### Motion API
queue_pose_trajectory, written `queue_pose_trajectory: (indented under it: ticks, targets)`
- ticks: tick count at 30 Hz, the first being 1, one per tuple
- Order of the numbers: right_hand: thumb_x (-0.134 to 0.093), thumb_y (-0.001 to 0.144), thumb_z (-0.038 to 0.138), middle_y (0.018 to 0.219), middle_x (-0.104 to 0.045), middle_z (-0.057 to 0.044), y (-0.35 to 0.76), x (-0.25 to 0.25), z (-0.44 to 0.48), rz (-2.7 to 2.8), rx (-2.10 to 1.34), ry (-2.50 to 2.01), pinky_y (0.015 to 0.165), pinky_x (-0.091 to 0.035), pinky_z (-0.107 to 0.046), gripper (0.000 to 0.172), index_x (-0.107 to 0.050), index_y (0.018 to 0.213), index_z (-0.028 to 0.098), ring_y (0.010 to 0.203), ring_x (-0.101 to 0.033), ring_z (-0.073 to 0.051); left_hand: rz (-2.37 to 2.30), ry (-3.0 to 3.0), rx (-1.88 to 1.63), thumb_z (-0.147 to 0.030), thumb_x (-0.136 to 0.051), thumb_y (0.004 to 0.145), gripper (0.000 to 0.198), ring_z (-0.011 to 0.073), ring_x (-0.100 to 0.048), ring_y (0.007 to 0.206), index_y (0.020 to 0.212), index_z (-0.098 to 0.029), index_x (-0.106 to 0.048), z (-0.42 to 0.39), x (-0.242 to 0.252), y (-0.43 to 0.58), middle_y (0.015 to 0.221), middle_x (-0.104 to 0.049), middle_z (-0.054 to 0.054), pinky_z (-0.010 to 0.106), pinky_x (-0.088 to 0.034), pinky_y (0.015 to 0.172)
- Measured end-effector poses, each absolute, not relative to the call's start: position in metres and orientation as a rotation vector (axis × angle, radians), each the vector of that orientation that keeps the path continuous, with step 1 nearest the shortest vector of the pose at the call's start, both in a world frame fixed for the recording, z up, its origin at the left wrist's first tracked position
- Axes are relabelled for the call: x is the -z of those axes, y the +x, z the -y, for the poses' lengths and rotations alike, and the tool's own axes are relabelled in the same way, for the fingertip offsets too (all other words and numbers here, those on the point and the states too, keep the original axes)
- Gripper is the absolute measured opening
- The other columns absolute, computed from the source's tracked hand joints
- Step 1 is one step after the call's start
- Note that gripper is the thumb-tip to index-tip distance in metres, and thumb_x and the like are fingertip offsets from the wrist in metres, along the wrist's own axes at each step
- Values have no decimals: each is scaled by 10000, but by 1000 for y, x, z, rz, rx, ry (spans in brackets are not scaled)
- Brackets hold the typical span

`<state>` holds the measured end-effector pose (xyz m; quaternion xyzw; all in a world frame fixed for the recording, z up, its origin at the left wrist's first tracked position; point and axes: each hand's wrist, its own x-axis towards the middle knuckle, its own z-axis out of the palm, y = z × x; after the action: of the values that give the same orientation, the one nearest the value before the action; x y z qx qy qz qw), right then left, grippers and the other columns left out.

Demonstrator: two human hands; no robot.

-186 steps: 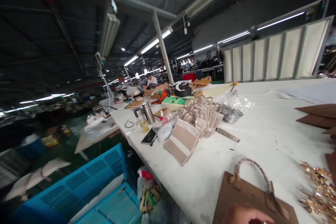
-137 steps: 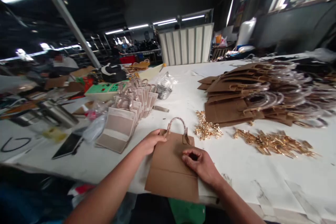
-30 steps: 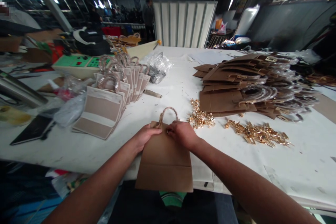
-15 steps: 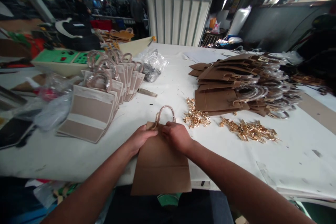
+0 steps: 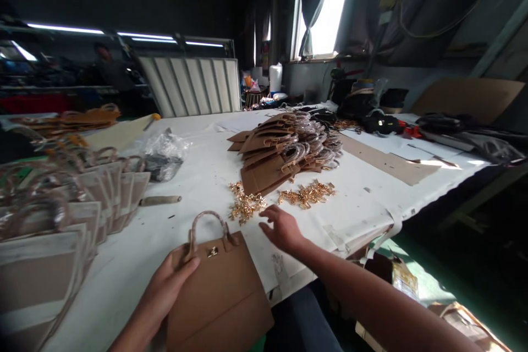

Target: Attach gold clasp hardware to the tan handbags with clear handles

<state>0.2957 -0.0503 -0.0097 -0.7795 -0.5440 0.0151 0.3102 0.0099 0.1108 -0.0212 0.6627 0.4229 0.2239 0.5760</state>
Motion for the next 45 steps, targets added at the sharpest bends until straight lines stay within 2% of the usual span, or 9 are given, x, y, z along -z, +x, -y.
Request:
queue_pose_trajectory:
  ticks: [5, 9, 12, 17, 24, 27, 31, 38, 45]
  targets:
    - [-644, 965, 371, 1267, -670, -128, 367, 16, 51, 1206, 43, -2305, 725, -516, -299, 350, -709, 1256, 189, 801, -685, -172, -1236, 1982, -626, -552, -591, 875, 819, 385, -580, 1314, 1548, -152, -351, -95, 27, 36, 1423, -597, 200, 473, -460, 1061]
    - [-687, 909, 391, 1148, -718, -113, 375, 24, 31, 1145, 21, -2375, 688, -466, -280, 339, -737, 1192, 211, 877, -684, -224, -1169, 2143, -717, -516, -566, 890, 503, 330, -634, 1200, 1265, -184, -616, -88, 30, 38, 1280, -670, 151, 414, -478, 1011]
    - [-707, 868, 352, 1088, -729, -88, 374, 35, 25, 1091, 17, -2344, 676, -442, -269, 273, -753, 1105, 224, 867, -676, -217, -1148, 2113, -767, -519, -612, 858, 378, 294, -671, 1009, 1071, -212, -670, -86, 31, 33, 1077, -717, 101, 385, -488, 908]
    - [-677, 850, 306, 1052, -722, -76, 376, 43, 43, 1105, 4, -2154, 733, -484, -295, 141, -738, 905, 191, 829, -673, -197, -1254, 2006, -807, -487, -679, 817, 301, 255, -622, 835, 925, -212, -619, -76, 32, 33, 900, -676, 63, 326, -420, 756]
    - [-782, 825, 550, 831, -752, -72, 285, 22, 61, 1101, -399, -1724, 693, -569, -344, 397, -760, 980, 185, 769, -716, -253, -1297, 1863, -878, -543, -661, 863, 416, 206, -510, 747, 715, -226, -436, -65, 30, 40, 785, -562, 26, 298, -304, 687]
    - [-772, 870, 494, 983, -765, -85, 218, 23, 52, 1193, -603, -1465, 733, -599, -362, 345, -786, 1069, 212, 848, -719, -257, -1264, 1786, -886, -569, -595, 918, 368, 213, -540, 795, 823, -232, -481, -63, 25, 40, 830, -598, 27, 304, -350, 739]
    - [-679, 957, 414, 1036, -735, -95, 166, 40, 34, 1268, -652, -1418, 689, -604, -369, 282, -764, 1149, 224, 733, -689, -214, -1236, 1610, -873, -498, -576, 928, 332, 218, -590, 910, 1095, -221, -498, -64, 19, 30, 951, -634, 41, 307, -420, 825]
    - [-607, 990, 346, 1042, -716, -75, 164, 50, 29, 1360, -556, -1526, 787, -592, -387, 271, -724, 1196, 214, 771, -696, -212, -1169, 1188, -589, -283, -634, 729, 459, 200, -632, 689, 1162, -145, -569, -74, 11, -11, 770, -622, 24, 280, -453, 582]
    - [-656, 959, 285, 1129, -757, -75, 147, 35, 18, 1481, -453, -1592, 956, -553, -409, 243, -747, 1173, 214, 1054, -701, -264, -1072, 1010, -598, -185, -705, 658, 670, 184, -672, 717, 1313, -94, -593, -76, 12, -28, 888, -703, 78, 281, -540, 595]
